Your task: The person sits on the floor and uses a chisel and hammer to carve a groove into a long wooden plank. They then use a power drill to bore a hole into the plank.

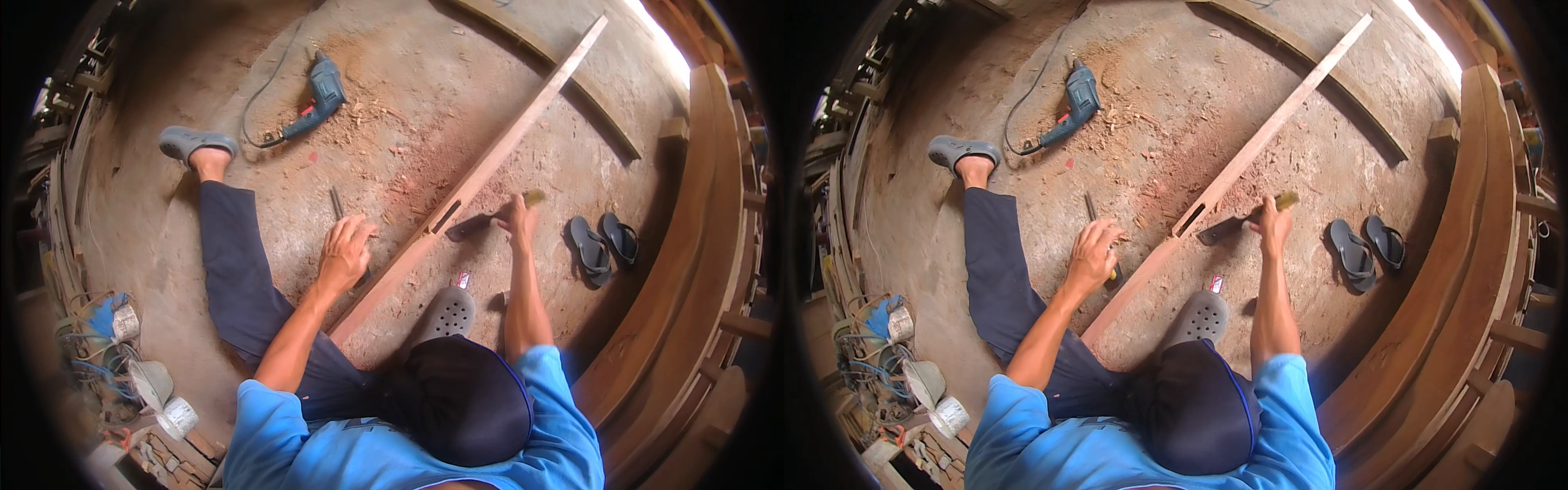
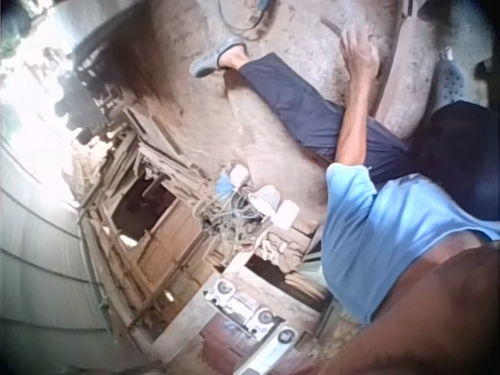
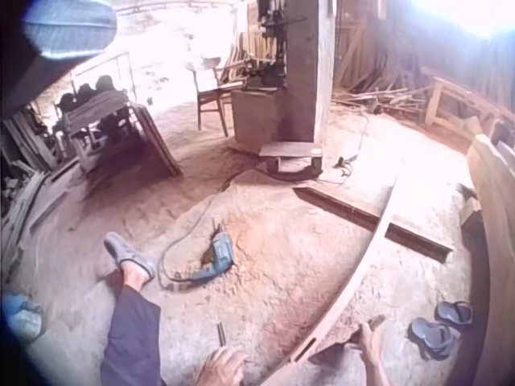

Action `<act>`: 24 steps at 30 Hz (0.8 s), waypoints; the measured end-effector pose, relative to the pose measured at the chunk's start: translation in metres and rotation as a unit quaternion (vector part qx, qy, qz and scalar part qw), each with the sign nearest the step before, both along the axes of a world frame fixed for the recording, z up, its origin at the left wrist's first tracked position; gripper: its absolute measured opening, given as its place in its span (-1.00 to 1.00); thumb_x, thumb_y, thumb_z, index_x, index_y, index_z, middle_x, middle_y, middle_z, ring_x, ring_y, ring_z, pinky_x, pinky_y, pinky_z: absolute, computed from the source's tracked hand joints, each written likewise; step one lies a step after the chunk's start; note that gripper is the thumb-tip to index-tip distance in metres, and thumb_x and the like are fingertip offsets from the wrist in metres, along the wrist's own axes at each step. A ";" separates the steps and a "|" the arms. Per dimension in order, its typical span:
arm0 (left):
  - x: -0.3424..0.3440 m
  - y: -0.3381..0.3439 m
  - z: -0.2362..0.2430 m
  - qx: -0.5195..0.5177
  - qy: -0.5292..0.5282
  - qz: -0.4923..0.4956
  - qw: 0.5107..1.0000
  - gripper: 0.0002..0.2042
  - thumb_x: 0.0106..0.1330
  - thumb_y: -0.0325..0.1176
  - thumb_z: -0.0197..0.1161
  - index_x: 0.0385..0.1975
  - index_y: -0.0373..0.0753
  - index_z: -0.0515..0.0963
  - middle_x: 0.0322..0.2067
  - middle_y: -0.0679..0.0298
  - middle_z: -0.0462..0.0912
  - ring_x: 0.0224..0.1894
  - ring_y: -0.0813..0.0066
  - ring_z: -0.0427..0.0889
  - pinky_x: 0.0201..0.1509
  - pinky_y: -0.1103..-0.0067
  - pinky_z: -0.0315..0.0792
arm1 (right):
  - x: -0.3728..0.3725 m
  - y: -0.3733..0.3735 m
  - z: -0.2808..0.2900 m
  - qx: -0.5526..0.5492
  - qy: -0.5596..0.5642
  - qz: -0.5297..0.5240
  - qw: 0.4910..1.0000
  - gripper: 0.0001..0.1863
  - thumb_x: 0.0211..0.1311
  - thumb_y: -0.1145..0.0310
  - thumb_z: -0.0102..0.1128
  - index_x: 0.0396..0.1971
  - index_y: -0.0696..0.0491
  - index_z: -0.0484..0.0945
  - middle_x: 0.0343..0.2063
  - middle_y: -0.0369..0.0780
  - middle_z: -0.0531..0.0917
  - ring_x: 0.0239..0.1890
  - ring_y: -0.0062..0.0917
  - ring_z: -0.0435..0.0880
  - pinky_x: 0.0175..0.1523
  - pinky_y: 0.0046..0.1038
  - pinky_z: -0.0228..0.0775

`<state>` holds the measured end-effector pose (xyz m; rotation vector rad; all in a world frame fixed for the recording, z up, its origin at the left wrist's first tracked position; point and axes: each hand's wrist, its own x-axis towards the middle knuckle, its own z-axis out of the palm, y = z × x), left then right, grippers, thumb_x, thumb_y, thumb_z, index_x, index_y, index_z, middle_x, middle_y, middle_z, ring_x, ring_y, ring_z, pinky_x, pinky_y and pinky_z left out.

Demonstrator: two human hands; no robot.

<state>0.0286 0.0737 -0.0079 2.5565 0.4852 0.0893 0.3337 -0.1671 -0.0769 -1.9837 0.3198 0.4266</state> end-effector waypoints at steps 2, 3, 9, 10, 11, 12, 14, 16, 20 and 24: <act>0.022 -0.013 0.035 -0.113 -0.098 0.088 0.985 -0.63 0.31 -0.42 0.32 0.12 -0.23 0.57 0.16 0.03 0.59 0.33 0.11 0.49 0.38 0.22 0.39 | -0.021 -0.009 0.051 0.008 -0.018 0.036 0.999 -0.66 0.36 0.20 0.31 -0.21 0.22 0.61 -0.41 -0.09 0.74 -0.56 -0.48 0.69 -0.53 -0.52 0.59; 0.034 -0.021 0.053 -0.220 -0.085 0.096 0.967 -0.62 0.32 -0.35 0.35 0.12 -0.23 0.57 0.15 0.02 0.60 0.29 0.13 0.53 0.34 0.27 0.44 | -0.033 -0.009 0.078 0.025 -0.054 0.087 0.994 -0.68 0.37 0.21 0.31 -0.19 0.21 0.60 -0.41 -0.10 0.74 -0.55 -0.48 0.69 -0.52 -0.50 0.59; 0.116 -0.080 0.105 -0.567 -0.104 -0.067 0.814 -0.30 0.42 0.02 0.36 0.42 -0.22 0.30 0.11 0.16 0.60 0.22 0.44 0.53 0.33 0.41 0.43 | -0.111 0.021 0.204 0.014 -0.198 0.309 0.930 -0.61 0.31 0.38 0.40 0.05 0.18 0.52 -0.23 -0.05 0.73 -0.28 -0.38 0.76 -0.23 -0.39 0.60; 0.131 -0.081 0.106 -0.499 -0.103 -0.061 0.858 -0.36 0.46 0.01 0.30 0.39 -0.23 0.31 0.07 0.19 0.60 0.17 0.48 0.57 0.25 0.43 0.51 | -0.116 0.025 0.216 0.004 -0.222 0.361 0.906 -0.57 0.29 0.39 0.42 0.10 0.17 0.52 -0.14 -0.02 0.72 -0.22 -0.34 0.78 -0.19 -0.38 0.62; 0.135 -0.075 0.107 -0.529 -0.134 -0.082 0.834 -0.39 0.47 0.01 0.28 0.36 -0.24 0.33 0.05 0.20 0.62 0.09 0.51 0.61 0.16 0.46 0.56 | -0.118 0.023 0.226 0.017 -0.205 0.365 0.908 -0.57 0.29 0.39 0.42 0.10 0.16 0.52 -0.10 -0.01 0.71 -0.18 -0.33 0.78 -0.17 -0.36 0.62; 0.141 -0.066 0.108 -0.558 -0.091 -0.074 0.821 -0.42 0.49 0.01 0.26 0.32 -0.25 0.35 0.02 0.21 0.63 0.01 0.53 0.65 0.06 0.50 0.61 | -0.117 0.018 0.232 0.028 -0.196 0.378 0.905 -0.56 0.29 0.39 0.42 0.11 0.16 0.53 -0.05 0.00 0.70 -0.15 -0.31 0.78 -0.15 -0.34 0.62; 0.149 -0.054 0.113 -0.575 -0.127 -0.058 0.806 -0.46 0.49 0.02 0.25 0.25 -0.25 0.39 -0.04 0.23 0.65 -0.15 0.57 0.69 -0.13 0.58 0.64 | -0.112 -0.002 0.231 0.004 -0.180 0.366 0.913 -0.58 0.30 0.38 0.41 0.10 0.16 0.55 -0.03 0.01 0.70 -0.13 -0.31 0.79 -0.13 -0.32 0.63; 0.157 -0.040 0.120 -0.583 -0.124 -0.013 0.803 -0.49 0.49 0.05 0.25 0.20 -0.21 0.41 -0.16 0.26 0.64 -0.28 0.62 0.65 -0.25 0.61 0.58 | -0.105 -0.034 0.212 -0.038 -0.206 0.325 0.922 -0.62 0.31 0.36 0.40 0.06 0.17 0.59 -0.11 0.01 0.73 -0.14 -0.33 0.79 -0.13 -0.30 0.63; 0.166 -0.026 0.136 -0.601 -0.164 0.006 0.783 -0.44 0.43 0.16 0.25 0.12 -0.21 0.39 -0.32 0.36 0.55 -0.41 0.69 0.54 -0.37 0.68 0.50 | -0.104 -0.106 0.131 -0.363 -0.012 0.351 0.863 -0.57 0.27 0.05 0.41 -0.17 0.15 0.67 -0.33 0.03 0.78 -0.15 -0.09 0.78 -0.08 -0.16 0.60; 0.175 -0.017 0.141 -0.620 -0.218 0.016 0.754 -0.24 0.28 0.30 0.29 0.11 -0.29 0.24 -0.45 0.39 0.41 -0.54 0.69 0.46 -0.61 0.76 0.48 | -0.147 -0.181 0.052 -0.484 0.130 0.358 0.788 -0.42 0.18 -0.11 0.41 -0.10 0.13 0.60 -0.17 0.10 0.75 -0.02 0.03 0.73 0.07 -0.05 0.54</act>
